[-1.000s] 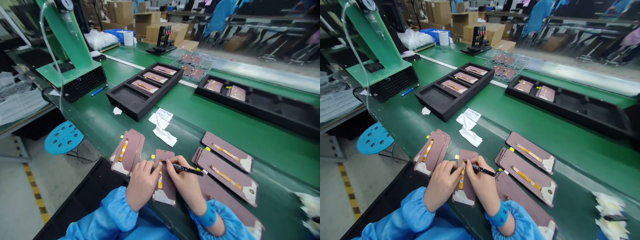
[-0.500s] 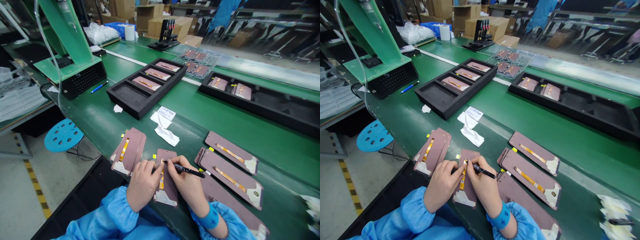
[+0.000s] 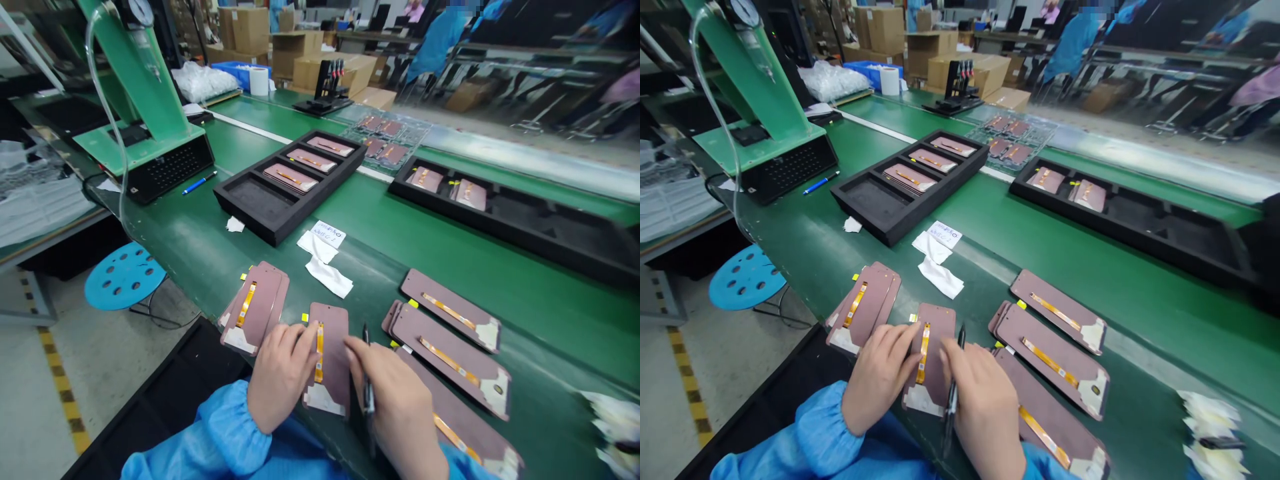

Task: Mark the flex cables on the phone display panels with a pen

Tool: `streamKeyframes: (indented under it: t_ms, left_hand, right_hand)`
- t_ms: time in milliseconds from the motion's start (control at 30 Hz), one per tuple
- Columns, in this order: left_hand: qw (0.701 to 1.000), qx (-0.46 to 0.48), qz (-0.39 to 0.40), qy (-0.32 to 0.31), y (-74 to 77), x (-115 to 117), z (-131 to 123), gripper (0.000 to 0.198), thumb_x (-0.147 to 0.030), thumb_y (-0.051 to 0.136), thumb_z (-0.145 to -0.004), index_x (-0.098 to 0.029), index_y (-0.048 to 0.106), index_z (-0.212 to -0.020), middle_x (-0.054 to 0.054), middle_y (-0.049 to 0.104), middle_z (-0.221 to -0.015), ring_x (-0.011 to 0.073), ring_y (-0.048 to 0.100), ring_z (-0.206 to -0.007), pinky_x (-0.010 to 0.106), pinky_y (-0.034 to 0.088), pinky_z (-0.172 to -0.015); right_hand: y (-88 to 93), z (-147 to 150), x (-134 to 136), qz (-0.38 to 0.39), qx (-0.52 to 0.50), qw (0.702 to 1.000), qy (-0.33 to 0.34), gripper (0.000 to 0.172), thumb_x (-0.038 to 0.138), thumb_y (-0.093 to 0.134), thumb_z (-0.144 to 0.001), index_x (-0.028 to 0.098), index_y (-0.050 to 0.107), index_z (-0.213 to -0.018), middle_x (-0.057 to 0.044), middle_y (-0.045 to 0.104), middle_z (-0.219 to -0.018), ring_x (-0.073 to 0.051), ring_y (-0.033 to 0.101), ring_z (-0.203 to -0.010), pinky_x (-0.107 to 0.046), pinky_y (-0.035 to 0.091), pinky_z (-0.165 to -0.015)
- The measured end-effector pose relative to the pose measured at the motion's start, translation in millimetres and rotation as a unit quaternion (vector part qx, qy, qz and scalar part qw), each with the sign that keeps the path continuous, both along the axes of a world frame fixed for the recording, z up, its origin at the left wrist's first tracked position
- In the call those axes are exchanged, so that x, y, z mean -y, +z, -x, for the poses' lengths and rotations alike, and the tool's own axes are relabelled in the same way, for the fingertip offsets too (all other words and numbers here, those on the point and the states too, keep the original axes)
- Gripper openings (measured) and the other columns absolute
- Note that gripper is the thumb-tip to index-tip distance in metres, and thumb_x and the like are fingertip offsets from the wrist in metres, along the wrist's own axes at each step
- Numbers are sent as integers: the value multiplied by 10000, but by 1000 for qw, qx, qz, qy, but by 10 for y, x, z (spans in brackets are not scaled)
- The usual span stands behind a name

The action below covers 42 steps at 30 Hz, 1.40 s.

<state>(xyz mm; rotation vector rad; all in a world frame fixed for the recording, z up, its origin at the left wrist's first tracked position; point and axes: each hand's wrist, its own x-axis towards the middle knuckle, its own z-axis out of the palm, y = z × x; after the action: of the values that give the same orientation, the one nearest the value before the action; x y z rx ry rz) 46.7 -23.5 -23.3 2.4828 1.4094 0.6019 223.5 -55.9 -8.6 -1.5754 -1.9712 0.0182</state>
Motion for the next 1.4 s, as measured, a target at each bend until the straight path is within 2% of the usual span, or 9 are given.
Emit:
streamKeyframes:
  t_ms: [133,267,367,433,633,767,1033,1233,1400]
  left_hand:
    - [965,139,220,19,109,143,114,518,-314,414,-953,-254,288,-1453,90,547,-1294,180,551,-973,374,475,-883]
    - [799,345,489,56,178,226,193,619,-346,478,-909,-263,239,-1474,118,374,-1468,109,558,-806,267,500,-705]
    - [667,477,557,128,231,208,169,622,-337,546,-860,-203,336,-1430,156,388,-1443,87,534,-759,212,448,-581]
    - [633,510,562,150,263,182,104,542,-341,564,-844,-158,454,-1342,159,495,-1321,83,523,-740,194,416,-545]
    - [844,353,402,40,174,163,-199,375,-244,601,-787,-147,595,-1149,73,643,-1005,108,578,-710,212,455,-618]
    - [821,397,410,29,128,64,-66,425,-215,514,-832,-131,511,-1248,88,687,-988,182,661,-847,274,516,-732]
    - [931,223,230,173,210,-566,905,383,-221,460,-860,-139,582,-1214,80,677,-1089,202,625,-992,296,473,-880]
    - [946,154,184,216,98,-707,1033,353,-263,528,-817,-117,628,-1123,130,618,-1131,247,534,-1115,380,366,-1016]
    - [925,171,271,203,153,-809,1001,457,-355,565,-795,-108,586,-1178,86,681,-958,190,628,-877,270,470,-790]
  right_hand:
    - [-61,48,194,-16,152,988,2,395,113,247,-956,102,631,-1049,-161,674,-1035,-358,535,-1151,-593,307,-999]
    - [-134,86,247,-5,188,982,8,402,60,262,-909,87,630,-1067,-192,655,-1091,-339,529,-1167,-577,298,-1019]
    - [-167,61,255,-4,208,978,24,401,53,266,-901,71,622,-1084,-216,641,-1105,-344,525,-1172,-574,311,-1009]
    - [-182,42,262,-8,213,977,30,393,57,271,-904,64,618,-1088,-224,638,-1100,-352,524,-1174,-572,322,-1000]
    - [-211,-9,275,-35,209,976,41,359,99,268,-941,47,583,-1105,-212,645,-1063,-365,537,-1149,-562,342,-979]
    - [-154,-53,264,-83,180,978,59,305,190,290,-987,89,570,-1049,-188,663,-1038,-355,589,-1066,-551,370,-929]
    - [-76,332,192,-69,129,981,128,264,135,315,-973,117,564,-1058,-154,657,-1061,-317,554,-1134,-519,334,-970]
    - [-294,825,-17,-3,85,990,108,213,145,453,-905,133,592,-1066,-150,648,-1118,-327,534,-1165,-529,337,-990]
    - [-401,960,-66,9,60,992,114,256,150,512,-872,157,584,-1118,-123,641,-1145,-317,509,-1201,-519,358,-995]
